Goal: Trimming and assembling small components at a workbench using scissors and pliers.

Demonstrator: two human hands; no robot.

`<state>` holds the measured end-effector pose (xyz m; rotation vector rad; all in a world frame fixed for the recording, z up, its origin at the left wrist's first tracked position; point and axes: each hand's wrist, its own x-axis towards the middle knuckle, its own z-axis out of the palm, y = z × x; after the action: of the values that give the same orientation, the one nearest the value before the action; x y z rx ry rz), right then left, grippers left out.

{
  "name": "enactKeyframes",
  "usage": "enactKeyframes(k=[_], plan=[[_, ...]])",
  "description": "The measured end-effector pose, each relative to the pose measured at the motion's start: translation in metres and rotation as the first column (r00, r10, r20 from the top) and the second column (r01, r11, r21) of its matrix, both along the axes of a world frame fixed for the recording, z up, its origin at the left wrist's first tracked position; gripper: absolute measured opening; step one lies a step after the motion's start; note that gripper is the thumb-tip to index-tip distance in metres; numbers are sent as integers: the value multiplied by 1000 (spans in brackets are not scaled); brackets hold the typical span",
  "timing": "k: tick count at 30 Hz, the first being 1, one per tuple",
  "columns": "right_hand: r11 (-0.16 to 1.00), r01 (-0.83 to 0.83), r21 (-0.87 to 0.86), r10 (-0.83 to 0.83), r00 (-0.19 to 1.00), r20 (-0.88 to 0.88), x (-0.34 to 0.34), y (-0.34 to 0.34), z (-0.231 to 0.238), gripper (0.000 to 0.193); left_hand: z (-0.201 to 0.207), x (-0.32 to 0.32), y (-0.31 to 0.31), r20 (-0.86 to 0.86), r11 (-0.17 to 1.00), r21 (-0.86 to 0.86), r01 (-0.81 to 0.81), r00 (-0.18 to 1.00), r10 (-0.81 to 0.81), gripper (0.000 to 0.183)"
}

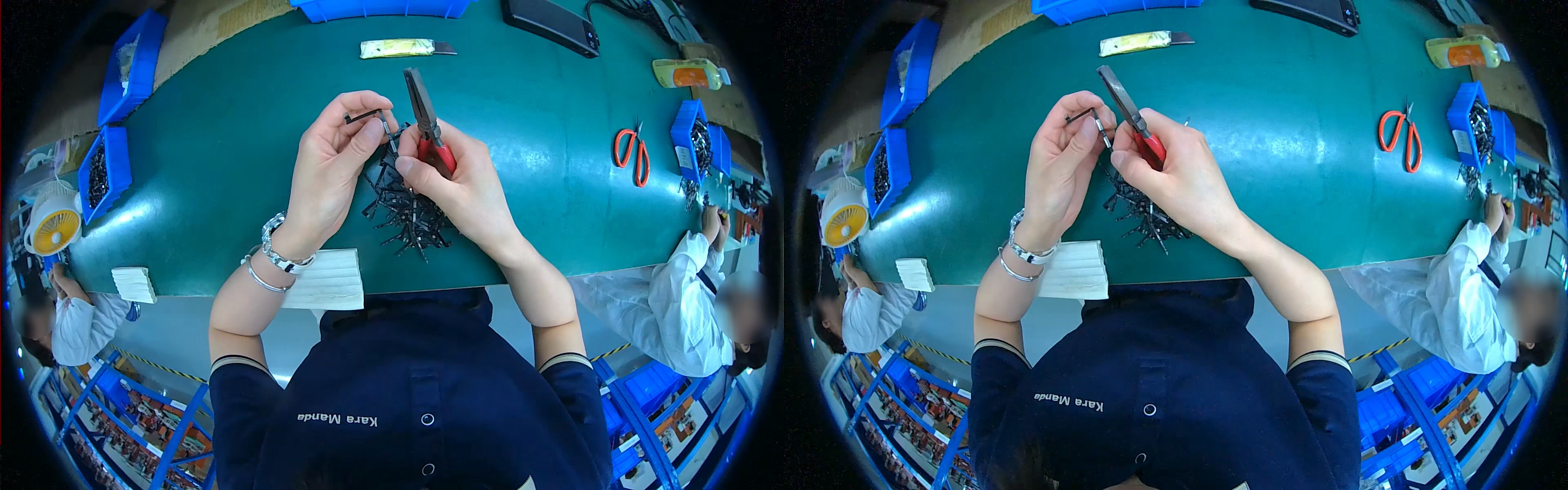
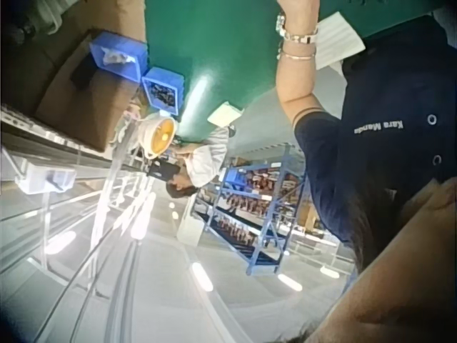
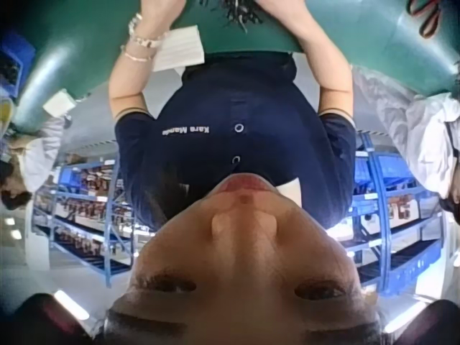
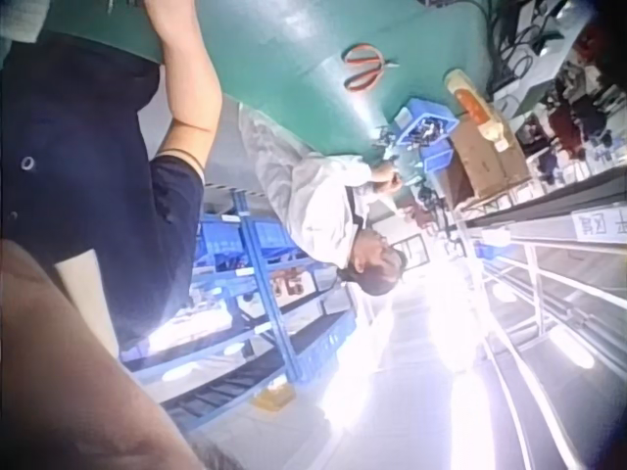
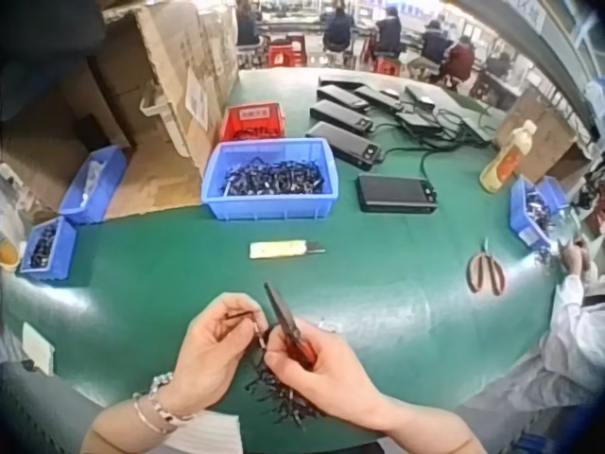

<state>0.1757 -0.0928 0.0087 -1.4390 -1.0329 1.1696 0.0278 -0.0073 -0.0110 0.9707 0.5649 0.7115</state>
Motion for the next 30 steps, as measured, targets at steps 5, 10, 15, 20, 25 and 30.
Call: enactKeyframes(k=[5,10,15,20,25,30], plan=[[1000,6,-3,-6,1000,-20,0,0,-1,14,1,1,0,11,1000,-3,8,1000,-8,21],[1000,2,2,-2,1000,-2,1,0,-1,14,0,1,1,17,1000,-1,16,1000,-16,22],[1000,12,2,-12,999,40,0,0,-1,14,-1,1,1,24,1000,-7,7,1000,-7,22],[1000,11,8,-11,998,64,0,1,-5,14,0,1,2,7,1000,8,8,1000,-8,21],[1000,8,18,-8,999,46,-2,2,-6,13,0,0,3,10,1000,14,8,1000,-8,21],[1000,-9,24,11,997,-76,0,6,-11,9,2,0,5,-15,996,94,-2,1000,3,26]])
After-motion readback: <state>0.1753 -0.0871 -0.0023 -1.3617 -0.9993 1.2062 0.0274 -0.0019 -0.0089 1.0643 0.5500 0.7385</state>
